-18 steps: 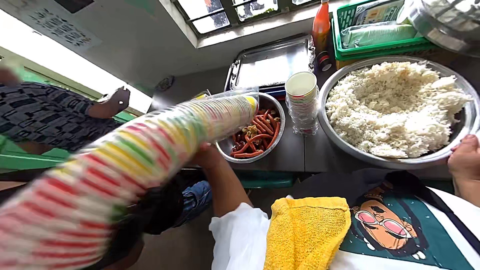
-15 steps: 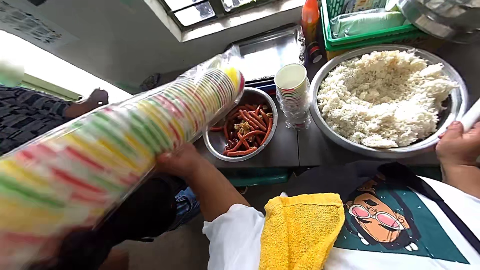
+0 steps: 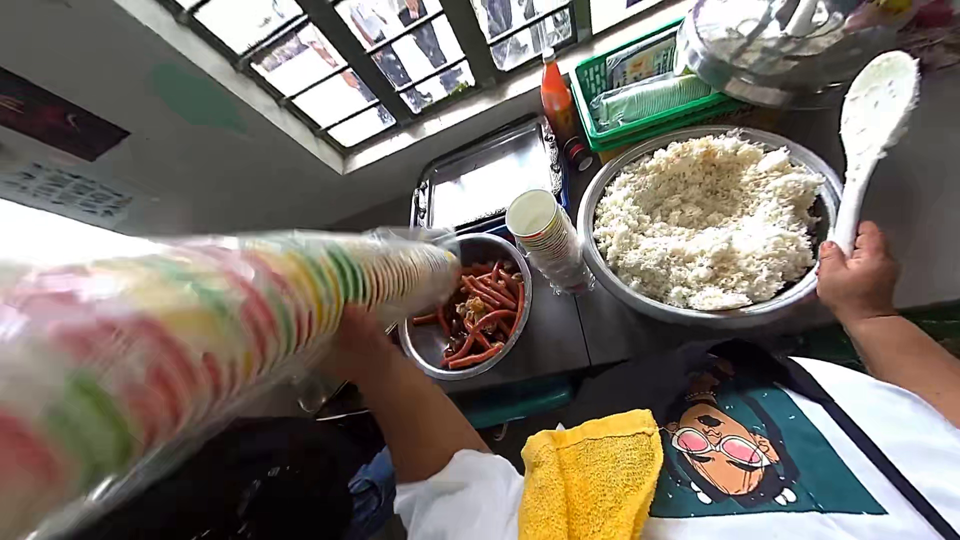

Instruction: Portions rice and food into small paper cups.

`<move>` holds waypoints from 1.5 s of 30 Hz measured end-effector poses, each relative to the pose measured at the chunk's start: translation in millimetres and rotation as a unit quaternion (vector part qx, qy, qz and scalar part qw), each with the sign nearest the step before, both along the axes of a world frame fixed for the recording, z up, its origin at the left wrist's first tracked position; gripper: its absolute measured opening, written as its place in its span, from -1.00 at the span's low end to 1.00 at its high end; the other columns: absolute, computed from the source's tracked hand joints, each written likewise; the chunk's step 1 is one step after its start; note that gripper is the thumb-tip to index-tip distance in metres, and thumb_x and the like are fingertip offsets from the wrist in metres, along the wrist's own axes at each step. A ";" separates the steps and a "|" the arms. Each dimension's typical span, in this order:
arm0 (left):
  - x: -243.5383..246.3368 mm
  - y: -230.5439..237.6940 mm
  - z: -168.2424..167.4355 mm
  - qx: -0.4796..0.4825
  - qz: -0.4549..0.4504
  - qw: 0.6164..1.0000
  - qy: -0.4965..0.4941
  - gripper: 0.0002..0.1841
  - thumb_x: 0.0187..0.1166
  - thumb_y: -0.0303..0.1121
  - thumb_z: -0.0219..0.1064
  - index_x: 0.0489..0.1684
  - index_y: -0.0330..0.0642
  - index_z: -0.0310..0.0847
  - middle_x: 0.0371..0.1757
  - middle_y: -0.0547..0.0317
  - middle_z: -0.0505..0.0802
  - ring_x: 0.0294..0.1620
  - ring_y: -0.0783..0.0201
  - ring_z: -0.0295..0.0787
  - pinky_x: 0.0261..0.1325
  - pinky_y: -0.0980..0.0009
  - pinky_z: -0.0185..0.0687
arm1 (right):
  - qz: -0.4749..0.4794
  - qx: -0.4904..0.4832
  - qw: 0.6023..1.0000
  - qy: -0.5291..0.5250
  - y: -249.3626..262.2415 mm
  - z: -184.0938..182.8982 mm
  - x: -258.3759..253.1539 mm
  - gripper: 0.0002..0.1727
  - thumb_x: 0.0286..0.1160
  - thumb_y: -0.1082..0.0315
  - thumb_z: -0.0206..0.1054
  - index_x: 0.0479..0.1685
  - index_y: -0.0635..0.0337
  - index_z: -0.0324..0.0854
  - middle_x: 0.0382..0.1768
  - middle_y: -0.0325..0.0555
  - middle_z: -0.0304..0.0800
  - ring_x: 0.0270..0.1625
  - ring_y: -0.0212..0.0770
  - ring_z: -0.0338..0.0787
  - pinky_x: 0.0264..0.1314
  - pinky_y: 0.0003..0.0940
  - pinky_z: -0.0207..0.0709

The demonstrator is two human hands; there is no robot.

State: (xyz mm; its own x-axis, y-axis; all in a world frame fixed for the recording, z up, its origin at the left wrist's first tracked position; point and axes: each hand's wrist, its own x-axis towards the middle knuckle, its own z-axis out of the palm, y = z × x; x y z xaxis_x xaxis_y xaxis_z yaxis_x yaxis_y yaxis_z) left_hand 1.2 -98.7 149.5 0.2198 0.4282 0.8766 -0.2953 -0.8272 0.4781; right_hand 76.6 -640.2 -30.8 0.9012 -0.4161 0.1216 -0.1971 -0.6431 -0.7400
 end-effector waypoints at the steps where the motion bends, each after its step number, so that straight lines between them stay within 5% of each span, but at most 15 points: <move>1: 22.3 -8.8 17.2 0.049 0.024 0.998 0.008 -0.02 0.50 0.04 0.37 0.35 -0.99 0.11 0.26 -0.51 0.66 0.35 0.22 0.64 0.44 0.39 0.52 | 0.001 -0.005 1.000 -0.001 1.1 1.1 -0.3 -0.44 0.78 0.24 0.08 0.60 0.47 0.27 0.22 0.73 0.59 0.28 0.67 0.63 0.30 0.58 0.36; 3: 80.1 -20.9 39.9 0.135 0.047 0.989 0.034 -0.08 0.49 0.01 0.44 0.30 -0.94 0.29 0.25 -0.70 0.65 0.40 -0.13 0.64 0.50 0.20 0.44 | 0.003 -0.002 1.000 0.000 2.8 3.0 -1.4 -0.46 0.79 0.26 0.07 0.60 0.47 0.27 0.21 0.73 0.59 0.27 0.67 0.63 0.29 0.59 0.36; 5: 140.3 -28.9 46.8 0.160 0.009 0.974 0.161 -0.10 0.38 -0.03 0.55 0.48 -0.73 0.35 0.41 -0.59 0.63 0.54 -0.25 0.53 0.65 0.04 0.31 | 0.001 0.002 1.000 -0.005 2.7 1.4 -2.0 -0.46 0.78 0.26 0.06 0.59 0.46 0.27 0.17 0.70 0.61 0.20 0.64 0.68 0.24 0.57 0.39; 7: 175.6 -43.5 48.7 0.194 -0.050 0.884 0.423 0.11 0.30 0.02 0.63 0.81 -0.40 0.05 0.76 -0.51 0.25 0.81 -0.45 0.00 0.75 -0.45 -0.26 | -0.002 0.012 1.000 -0.009 1.7 -0.2 -3.1 -0.45 0.80 0.26 0.06 0.61 0.46 0.25 0.20 0.70 0.60 0.20 0.61 0.69 0.27 0.54 0.41; 10: 195.9 -65.4 29.1 0.215 -0.081 0.768 0.598 -0.17 0.47 0.14 0.47 0.76 0.02 0.35 0.83 -0.31 0.22 0.84 -0.44 -0.07 0.63 -0.63 -0.22 | -0.009 0.027 1.000 -0.013 -1.9 -2.6 -5.0 -0.43 0.80 0.26 0.06 0.64 0.48 0.22 0.25 0.65 0.60 0.23 0.53 0.70 0.32 0.46 0.44; 14: 163.4 -75.3 2.6 0.177 -0.259 0.782 0.538 -0.47 0.71 -0.06 0.29 0.50 -0.25 0.58 0.59 -0.25 0.58 0.67 -0.16 0.43 0.68 -0.17 0.28 | -0.020 0.036 0.999 -0.009 -4.3 -6.7 -11.1 -0.47 0.80 0.28 0.07 0.59 0.49 0.26 0.16 0.64 0.64 0.12 0.52 0.74 0.23 0.46 0.48; 18: 131.2 -85.8 -26.7 0.270 -0.266 0.762 0.525 -0.66 0.69 -0.19 0.33 0.24 -0.21 0.78 0.30 -0.09 0.84 0.58 -0.21 0.54 0.69 -0.46 -0.04 | -0.025 0.041 0.999 0.001 -3.4 -4.5 -9.2 -0.50 0.81 0.30 0.08 0.57 0.47 0.29 0.18 0.67 0.63 0.21 0.59 0.71 0.28 0.53 0.43; 21: 131.9 -87.0 -37.2 0.314 -0.244 0.755 0.521 -0.72 0.78 -0.33 0.19 0.12 -0.22 0.83 0.06 -0.13 0.90 0.25 -0.20 0.78 0.53 -0.43 0.25 | 0.007 0.055 0.998 -0.001 -8.1 1.0 -8.5 -0.50 0.85 0.29 0.05 0.59 0.49 0.28 0.11 0.61 0.66 0.08 0.49 0.75 0.22 0.45 0.52; 24: 135.4 -91.5 -28.3 0.333 -0.221 0.763 0.509 -0.71 0.79 -0.38 0.15 0.12 -0.36 0.76 0.05 -0.33 0.86 0.18 -0.35 0.77 0.39 -0.41 0.40 | 0.066 0.038 0.997 -0.032 -21.9 2.8 -5.1 -0.48 0.85 0.26 0.03 0.58 0.50 0.34 -0.01 0.45 0.74 -0.15 0.22 0.79 0.05 0.20 0.64; 27: 137.7 -97.8 -15.2 0.328 -0.195 0.776 0.503 -0.70 0.81 -0.40 0.10 0.19 -0.44 0.68 0.15 -0.44 0.79 0.28 -0.46 0.70 0.34 -0.40 0.50 | 0.123 -0.087 0.988 0.042 -39.2 32.4 9.8 -0.53 0.85 0.32 0.04 0.60 0.40 0.40 0.23 0.51 0.71 0.27 0.46 0.76 0.37 0.43 0.52; 33: 137.1 -88.1 24.9 0.346 -0.175 0.792 0.471 -0.66 0.71 -0.56 0.09 0.37 -0.48 0.55 0.28 -0.59 0.65 0.40 -0.55 0.55 0.44 -0.40 0.41 | 0.156 -0.261 0.933 0.191 -54.7 104.1 41.7 -0.43 0.83 0.38 -0.05 0.82 -0.07 0.25 0.15 0.55 0.73 0.21 0.61 0.73 0.10 0.57 0.52; 36: 110.9 -86.3 52.1 0.369 -0.153 0.827 0.396 -0.71 0.71 -0.51 0.11 0.17 -0.54 0.64 0.28 -0.61 0.64 0.44 -0.53 0.49 0.52 -0.33 0.34 | 0.155 -0.322 0.902 0.240 -53.7 114.6 49.9 -0.39 0.86 0.32 -0.09 0.87 -0.31 0.16 0.09 0.48 0.77 0.14 0.54 0.77 0.02 0.49 0.55; 40: 63.8 -92.2 48.2 0.390 -0.220 0.873 0.194 -0.70 0.72 -0.31 0.12 -0.24 -0.41 0.60 0.19 -0.38 0.66 0.46 -0.23 0.46 0.59 -0.06 0.23 | 0.154 -0.209 0.919 0.296 -69.2 90.2 71.8 -0.45 0.87 0.30 -0.03 0.82 -0.08 0.28 0.30 0.40 0.75 0.35 0.47 0.71 0.39 0.51 0.42; 43: 40.5 -108.1 -0.5 0.329 -0.315 0.860 0.229 -0.78 0.77 -0.21 0.15 -0.25 -0.08 0.60 0.23 0.06 0.69 0.39 0.24 0.55 0.48 0.30 0.41 | 0.118 -0.054 0.950 0.285 -82.9 67.9 83.4 -0.47 0.87 0.25 0.04 0.79 -0.05 0.32 -0.20 0.21 0.79 -0.35 0.07 0.72 -0.24 0.06 0.62; 45: 33.7 -120.5 -45.1 0.256 -0.387 0.835 0.294 -0.78 0.70 -0.34 0.16 -0.36 -0.14 0.63 0.21 -0.06 0.76 0.33 0.20 0.68 0.41 0.29 0.59 | 0.086 0.040 0.946 0.309 -75.0 70.2 77.0 -0.47 0.89 0.22 0.03 0.81 -0.15 0.29 -0.30 0.13 0.71 -0.50 -0.07 0.57 -0.39 -0.11 0.53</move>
